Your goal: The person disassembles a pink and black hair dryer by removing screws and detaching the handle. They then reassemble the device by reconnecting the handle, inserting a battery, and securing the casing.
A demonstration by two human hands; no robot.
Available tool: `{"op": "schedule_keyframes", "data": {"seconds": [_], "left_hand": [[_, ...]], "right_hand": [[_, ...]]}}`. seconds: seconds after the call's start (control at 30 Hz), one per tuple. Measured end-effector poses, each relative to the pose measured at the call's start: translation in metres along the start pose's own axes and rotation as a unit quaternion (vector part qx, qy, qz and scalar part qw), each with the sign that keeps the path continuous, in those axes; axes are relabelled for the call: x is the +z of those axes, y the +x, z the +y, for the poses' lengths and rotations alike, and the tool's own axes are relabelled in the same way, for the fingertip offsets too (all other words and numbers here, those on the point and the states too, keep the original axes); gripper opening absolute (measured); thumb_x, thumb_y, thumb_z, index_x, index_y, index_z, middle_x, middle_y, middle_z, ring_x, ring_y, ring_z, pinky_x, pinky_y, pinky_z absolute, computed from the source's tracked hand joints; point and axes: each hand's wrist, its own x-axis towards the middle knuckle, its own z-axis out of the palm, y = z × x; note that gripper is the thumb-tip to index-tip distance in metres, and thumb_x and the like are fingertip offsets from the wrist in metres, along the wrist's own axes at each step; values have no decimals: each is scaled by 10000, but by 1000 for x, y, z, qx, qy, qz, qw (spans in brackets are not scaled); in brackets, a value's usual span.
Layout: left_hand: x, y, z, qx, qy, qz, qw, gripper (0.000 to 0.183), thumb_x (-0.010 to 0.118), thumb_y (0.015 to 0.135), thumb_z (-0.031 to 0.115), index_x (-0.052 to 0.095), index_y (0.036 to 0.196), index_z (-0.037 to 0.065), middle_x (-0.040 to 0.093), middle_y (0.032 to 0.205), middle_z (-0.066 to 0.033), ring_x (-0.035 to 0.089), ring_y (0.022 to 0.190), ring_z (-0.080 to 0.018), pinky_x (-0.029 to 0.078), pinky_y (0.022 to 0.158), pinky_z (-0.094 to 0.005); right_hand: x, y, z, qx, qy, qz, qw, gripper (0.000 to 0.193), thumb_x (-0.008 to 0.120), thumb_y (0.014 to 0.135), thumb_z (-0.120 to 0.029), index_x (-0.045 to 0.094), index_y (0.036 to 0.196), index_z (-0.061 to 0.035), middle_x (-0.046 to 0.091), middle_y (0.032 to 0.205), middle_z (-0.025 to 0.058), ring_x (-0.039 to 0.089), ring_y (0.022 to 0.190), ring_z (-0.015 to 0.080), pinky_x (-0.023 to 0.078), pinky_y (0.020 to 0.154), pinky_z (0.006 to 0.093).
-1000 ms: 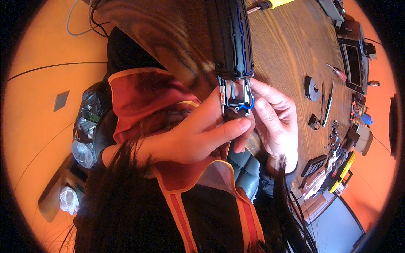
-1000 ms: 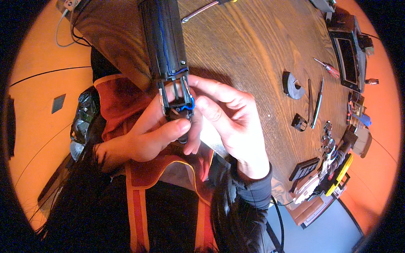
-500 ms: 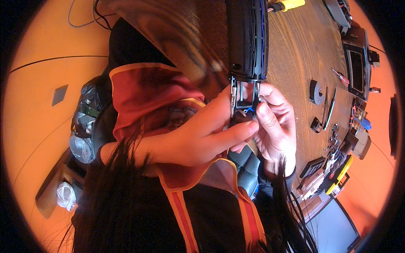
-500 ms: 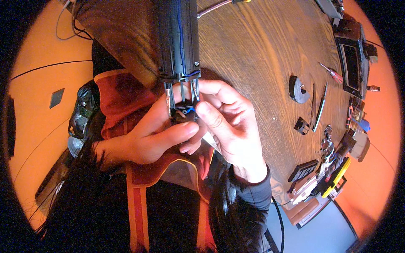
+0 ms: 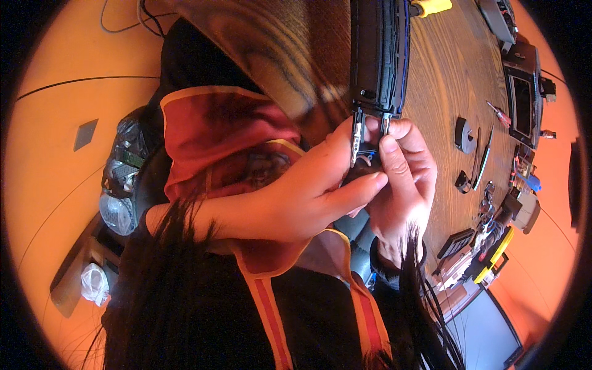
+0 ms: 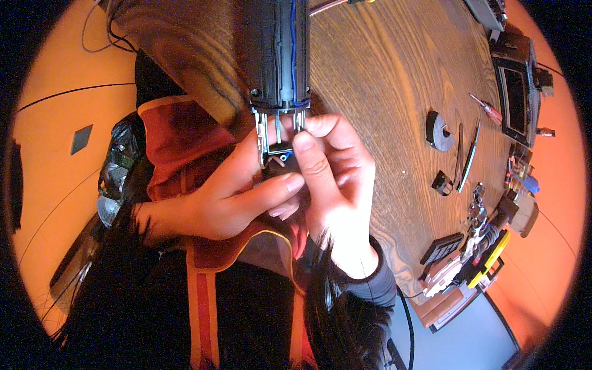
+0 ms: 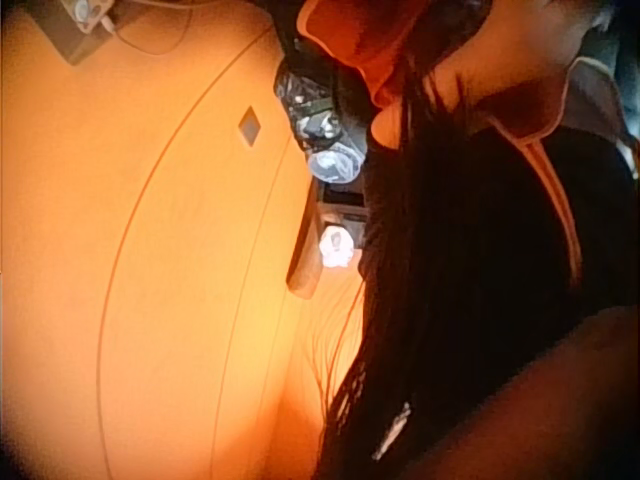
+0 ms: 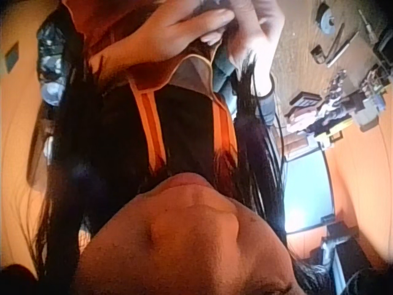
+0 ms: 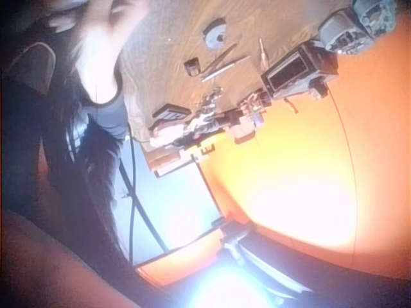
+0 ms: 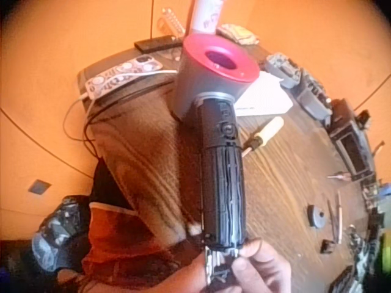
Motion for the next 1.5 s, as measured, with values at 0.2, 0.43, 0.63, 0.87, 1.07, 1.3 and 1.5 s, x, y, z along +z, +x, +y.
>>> {"op": "schedule_keyframes", "data": {"seconds": [0.2,0.43,0.63,0.87,1.07,1.3,1.5], "left_hand": [[2,0,-3,1,15,-9,1000,517,473,883,59,221,1331,1,397,1199,-60,375,1110,-117,302,953,-277],[9,5,0,-28,-133,24,990,414,480,875,61,291,1242,28,445,751,11,427,574,-40,358,504,-191],[6,7,-2,-44,-121,17,991,432,499,870,76,288,1244,28,449,720,14,438,567,-45,359,487,-198],[1,4,-2,-60,-90,-14,994,405,445,907,78,263,1268,50,426,711,20,393,560,-48,338,509,-192],[3,5,-1,-60,-94,-8,994,431,452,906,87,246,1283,50,422,710,30,389,561,-38,336,508,-188],[-1,6,-6,-16,-29,8,999,534,539,834,85,266,1286,8,537,806,-54,514,618,-115,435,557,-261],[-2,7,-18,82,106,12,991,597,575,794,78,245,1285,-5,573,806,-102,585,657,-211,464,577,-308]], "right_hand": [[0,4,2,-19,-35,35,999,79,489,895,-75,538,928,-22,607,810,43,523,605,64,419,462,189],[-14,9,-7,46,13,-66,997,168,462,915,-115,534,1005,6,608,798,73,547,470,103,467,410,211],[-17,12,-5,4,-23,-84,996,151,501,898,-93,552,978,25,622,777,89,579,487,128,480,402,223],[-16,16,-4,35,17,-43,998,118,532,877,-70,581,888,37,618,742,93,566,514,118,482,422,226],[-18,17,-1,-2,-31,-48,998,106,537,874,-54,590,887,36,627,763,77,567,623,93,483,575,221],[-13,9,-9,-14,-38,-88,995,271,616,811,-32,525,1056,40,611,977,101,572,862,124,460,782,242],[-8,6,-22,29,-177,-88,980,448,654,734,43,444,1128,3,554,1118,151,579,926,161,490,728,233]]}}
